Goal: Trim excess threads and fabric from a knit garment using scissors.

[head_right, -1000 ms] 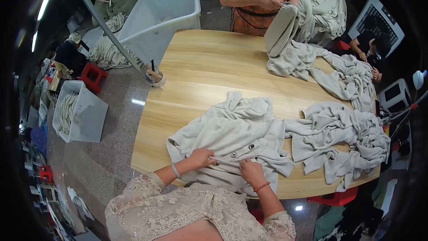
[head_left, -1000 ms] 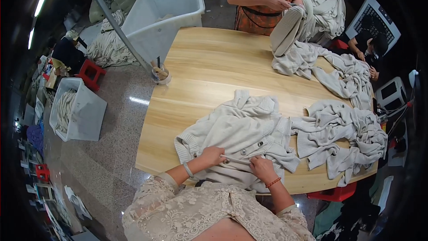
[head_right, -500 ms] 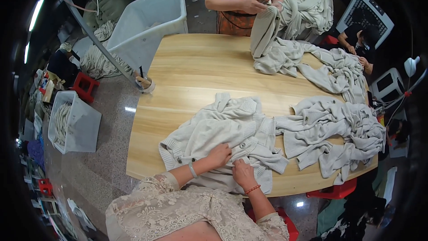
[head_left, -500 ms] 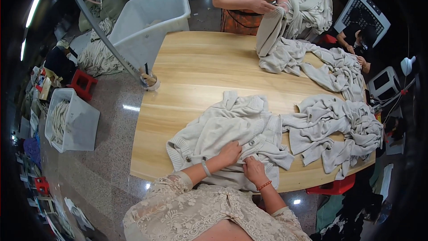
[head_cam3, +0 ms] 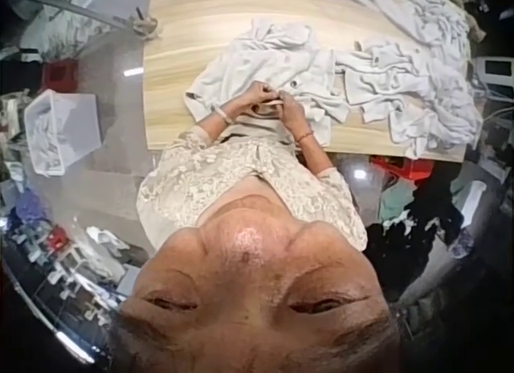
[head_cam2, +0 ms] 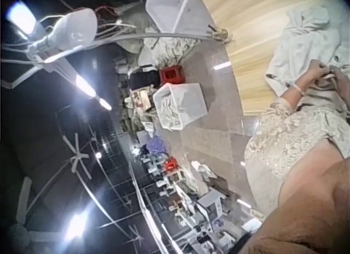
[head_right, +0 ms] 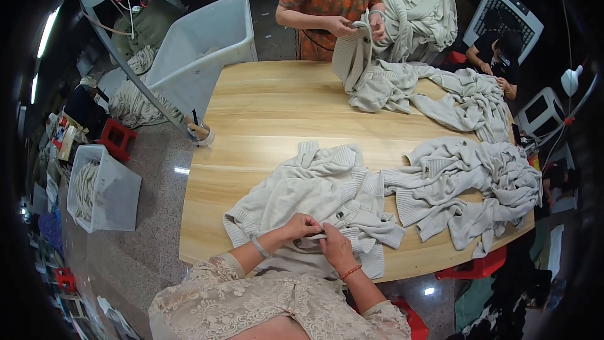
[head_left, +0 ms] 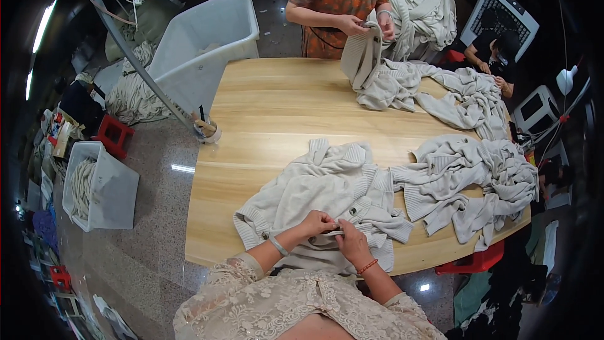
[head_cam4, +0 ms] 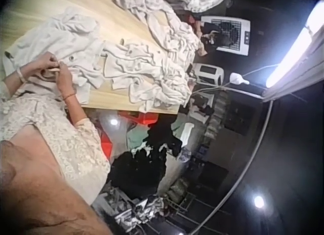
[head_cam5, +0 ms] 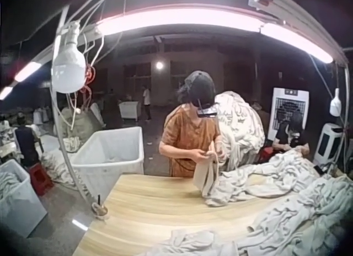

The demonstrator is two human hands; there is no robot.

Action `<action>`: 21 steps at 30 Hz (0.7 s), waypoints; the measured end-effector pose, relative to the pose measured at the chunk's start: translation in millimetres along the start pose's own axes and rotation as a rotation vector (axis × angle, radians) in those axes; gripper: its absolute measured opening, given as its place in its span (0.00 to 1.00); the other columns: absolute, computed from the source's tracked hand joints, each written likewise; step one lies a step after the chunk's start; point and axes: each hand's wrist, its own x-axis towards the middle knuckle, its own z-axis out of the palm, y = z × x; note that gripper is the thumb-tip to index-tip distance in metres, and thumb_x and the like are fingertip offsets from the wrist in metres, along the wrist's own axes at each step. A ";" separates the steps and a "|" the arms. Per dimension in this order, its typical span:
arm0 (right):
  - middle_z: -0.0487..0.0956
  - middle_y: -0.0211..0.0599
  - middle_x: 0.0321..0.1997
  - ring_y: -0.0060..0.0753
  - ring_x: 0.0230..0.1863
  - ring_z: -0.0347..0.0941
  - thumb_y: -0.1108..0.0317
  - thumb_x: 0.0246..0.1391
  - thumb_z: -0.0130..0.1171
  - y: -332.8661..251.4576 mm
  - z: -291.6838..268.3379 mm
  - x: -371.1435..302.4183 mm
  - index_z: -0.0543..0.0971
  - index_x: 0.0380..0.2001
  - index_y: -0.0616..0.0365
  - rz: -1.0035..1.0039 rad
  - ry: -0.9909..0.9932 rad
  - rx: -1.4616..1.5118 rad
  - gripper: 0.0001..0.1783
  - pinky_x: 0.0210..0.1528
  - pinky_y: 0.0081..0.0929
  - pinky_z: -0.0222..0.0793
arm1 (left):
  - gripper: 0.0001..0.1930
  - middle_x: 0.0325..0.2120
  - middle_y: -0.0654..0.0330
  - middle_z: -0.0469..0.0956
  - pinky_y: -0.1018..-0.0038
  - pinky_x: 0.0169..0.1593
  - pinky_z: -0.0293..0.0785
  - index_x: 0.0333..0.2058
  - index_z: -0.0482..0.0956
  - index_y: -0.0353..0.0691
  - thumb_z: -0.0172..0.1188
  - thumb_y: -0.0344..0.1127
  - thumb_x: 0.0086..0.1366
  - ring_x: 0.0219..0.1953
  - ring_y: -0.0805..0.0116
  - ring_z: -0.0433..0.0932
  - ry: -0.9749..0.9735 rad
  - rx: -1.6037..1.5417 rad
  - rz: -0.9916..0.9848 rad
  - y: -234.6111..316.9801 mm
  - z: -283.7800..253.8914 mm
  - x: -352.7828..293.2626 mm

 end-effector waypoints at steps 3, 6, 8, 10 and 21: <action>0.74 0.47 0.37 0.53 0.39 0.73 0.68 0.47 0.59 2.6 -4.6 -0.3 0.71 0.41 0.60 -0.013 -0.217 -0.055 0.17 0.40 0.43 0.71 | 0.10 0.23 0.64 0.79 0.82 0.28 0.69 0.31 0.81 0.33 0.64 0.35 0.58 0.24 0.80 0.72 -0.100 0.072 -0.009 -1.9 -3.3 -2.4; 0.73 0.49 0.38 0.53 0.39 0.73 0.66 0.48 0.58 17.5 -6.3 -3.2 0.71 0.42 0.60 -0.029 -0.276 -0.066 0.17 0.40 0.44 0.70 | 0.16 0.27 0.60 0.80 0.73 0.35 0.73 0.39 0.79 0.33 0.64 0.38 0.56 0.28 0.70 0.76 -0.212 0.384 0.291 17.3 3.6 -28.0; 0.72 0.50 0.36 0.54 0.38 0.72 0.66 0.50 0.56 14.6 -9.1 -2.4 0.71 0.41 0.60 -0.031 -0.291 -0.049 0.16 0.39 0.45 0.70 | 0.15 0.28 0.57 0.80 0.72 0.36 0.73 0.41 0.79 0.35 0.62 0.36 0.57 0.30 0.64 0.77 -0.147 0.595 0.405 7.7 5.2 -28.6; 0.72 0.51 0.35 0.55 0.37 0.72 0.68 0.50 0.55 8.8 -10.5 -0.7 0.71 0.41 0.61 -0.012 -0.372 -0.036 0.14 0.38 0.45 0.70 | 0.14 0.29 0.50 0.78 0.66 0.37 0.73 0.42 0.79 0.41 0.58 0.32 0.56 0.34 0.51 0.77 -0.037 0.775 0.438 -2.7 6.6 -28.4; 0.71 0.49 0.30 0.54 0.33 0.71 0.79 0.47 0.50 15.5 -1.9 4.1 0.75 0.33 0.63 -0.070 -0.273 0.013 0.09 0.36 0.43 0.68 | 0.11 0.25 0.51 0.79 0.73 0.30 0.70 0.40 0.80 0.38 0.56 0.30 0.58 0.23 0.67 0.75 -0.043 0.539 0.310 -0.2 -5.1 -26.4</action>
